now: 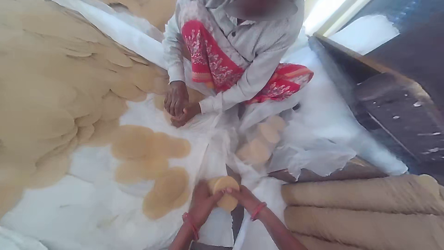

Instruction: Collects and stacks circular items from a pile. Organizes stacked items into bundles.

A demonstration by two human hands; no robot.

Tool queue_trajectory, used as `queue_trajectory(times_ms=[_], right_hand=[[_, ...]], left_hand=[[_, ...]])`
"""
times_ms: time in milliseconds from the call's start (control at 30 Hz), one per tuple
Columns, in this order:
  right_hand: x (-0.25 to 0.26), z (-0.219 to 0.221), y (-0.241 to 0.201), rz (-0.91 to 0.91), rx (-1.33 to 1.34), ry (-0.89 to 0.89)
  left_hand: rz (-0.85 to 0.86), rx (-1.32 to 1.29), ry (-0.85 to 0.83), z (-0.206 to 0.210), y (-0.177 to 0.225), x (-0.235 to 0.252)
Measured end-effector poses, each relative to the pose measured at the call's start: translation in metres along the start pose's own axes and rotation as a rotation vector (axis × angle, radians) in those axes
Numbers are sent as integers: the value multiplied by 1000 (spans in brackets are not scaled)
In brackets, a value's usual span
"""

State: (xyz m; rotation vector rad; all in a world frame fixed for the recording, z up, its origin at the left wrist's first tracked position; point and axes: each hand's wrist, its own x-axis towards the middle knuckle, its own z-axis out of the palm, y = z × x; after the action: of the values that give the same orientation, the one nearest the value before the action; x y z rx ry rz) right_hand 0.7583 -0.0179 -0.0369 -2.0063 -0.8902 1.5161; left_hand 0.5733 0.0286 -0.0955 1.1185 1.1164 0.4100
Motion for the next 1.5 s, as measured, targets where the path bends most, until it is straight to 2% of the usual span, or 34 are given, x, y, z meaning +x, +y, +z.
queue_trajectory(times_ms=[100, 167, 233, 300, 367, 433, 600, 667, 867, 1000, 1133, 1200, 1267, 1333, 1400, 1500], right_hand=[[7, -5, -1, -114, -219, -33], [12, -9, -8, -151, -266, -92], [15, -8, -11, -136, -188, -172], [15, -3, -13, -126, -58, -247], [13, 2, -17, -120, -9, -309], [16, 5, -13, -126, 5, -337], [15, 11, 0, -77, -10, -323], [9, 14, 6, -104, -19, -324], [-6, 22, 46, -457, -112, -212], [-15, 32, 66, -508, -56, -185], [-26, 38, 59, -491, -68, -143], [-36, 38, 50, -611, -174, -106], [-43, 39, 47, -845, -337, 5], [-41, 38, 52, -980, -442, 84], [-29, 38, 72, -995, -542, 106], [-12, 37, 96, -891, -635, 73]], left_hand=[[-23, 49, -53, -16, 2, 1], [-37, 96, -156, -33, 8, 8], [-49, 138, -274, -46, 16, 16], [-88, 72, -345, -54, 22, 20], [-118, -47, -335, -58, 23, 24], [-113, -41, -302, -57, 16, 28], [-65, 397, -236, -42, 12, 29], [-78, 427, -223, -39, 16, 26], [119, 189, -49, -17, -13, -2], [194, 12, 12, -2, -33, -21], [311, -158, 117, 9, -45, -29], [429, -212, 128, 7, -42, -36], [610, -181, 106, 1, -33, -42], [765, -99, 99, -3, -29, -39], [797, -25, 122, 3, -45, -25], [757, 98, 151, 14, -67, -7]])
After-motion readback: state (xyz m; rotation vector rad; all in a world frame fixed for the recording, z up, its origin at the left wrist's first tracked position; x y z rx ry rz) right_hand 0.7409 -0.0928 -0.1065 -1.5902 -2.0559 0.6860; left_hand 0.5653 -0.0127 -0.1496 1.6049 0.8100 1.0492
